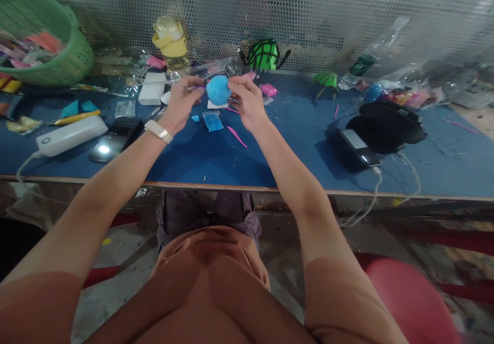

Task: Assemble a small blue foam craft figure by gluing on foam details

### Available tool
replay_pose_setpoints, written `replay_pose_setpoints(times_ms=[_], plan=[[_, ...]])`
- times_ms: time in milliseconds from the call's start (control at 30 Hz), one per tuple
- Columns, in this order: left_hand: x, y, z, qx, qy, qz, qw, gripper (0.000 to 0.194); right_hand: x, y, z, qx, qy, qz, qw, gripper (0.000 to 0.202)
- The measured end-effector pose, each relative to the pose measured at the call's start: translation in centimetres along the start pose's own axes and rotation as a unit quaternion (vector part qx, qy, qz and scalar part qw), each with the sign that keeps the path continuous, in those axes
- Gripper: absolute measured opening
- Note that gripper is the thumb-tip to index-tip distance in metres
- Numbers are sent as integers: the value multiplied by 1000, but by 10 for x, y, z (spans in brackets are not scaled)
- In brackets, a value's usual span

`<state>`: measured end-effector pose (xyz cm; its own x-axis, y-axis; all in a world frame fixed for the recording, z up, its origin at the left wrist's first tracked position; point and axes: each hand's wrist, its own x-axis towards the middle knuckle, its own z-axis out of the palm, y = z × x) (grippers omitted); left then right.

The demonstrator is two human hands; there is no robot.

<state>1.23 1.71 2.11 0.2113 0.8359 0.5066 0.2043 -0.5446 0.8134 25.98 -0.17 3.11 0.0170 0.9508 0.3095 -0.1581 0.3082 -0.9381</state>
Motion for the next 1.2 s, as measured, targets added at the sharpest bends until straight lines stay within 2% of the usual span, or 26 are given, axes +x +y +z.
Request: replay_pose_setpoints(times_ms=[100,200,267,367,500,600,700,833,933,1000,1100,1167,1200], plan=[[-1,-13,-2,166,-51,55,983,23,0,-7,-8,-165,8,-108,980,65],[-1,-18,0,245,-93,73,962,31,-9,-23,-12,-347,-27,-174,921,45],[1,-16,3,274,-106,67,953,41,-17,-35,-11,-448,-63,-181,874,31],[4,-10,6,298,-121,46,946,46,-26,-49,-8,-547,-101,-170,814,27],[3,-7,6,314,-132,37,940,49,-32,-53,-2,-624,-169,-136,751,18],[11,-17,7,312,-137,56,939,51,-36,-52,6,-658,-193,-110,719,14],[33,-35,10,279,-149,88,945,52,-41,-51,13,-658,-193,-113,719,19],[64,-56,14,250,-210,88,941,66,-47,-55,17,-660,-198,-121,715,26],[67,-62,13,236,-237,58,941,63,-51,-62,17,-652,-225,-115,715,29],[61,-62,11,238,-232,42,942,55,-53,-67,14,-639,-242,-108,722,31],[53,-59,10,251,-202,36,946,46,-48,-72,6,-592,-276,-91,752,33],[51,-53,11,228,-183,44,955,50,-41,-73,-2,-526,-278,-89,799,30],[51,-48,11,200,-177,51,962,54,-36,-73,-6,-495,-245,-97,828,29]])
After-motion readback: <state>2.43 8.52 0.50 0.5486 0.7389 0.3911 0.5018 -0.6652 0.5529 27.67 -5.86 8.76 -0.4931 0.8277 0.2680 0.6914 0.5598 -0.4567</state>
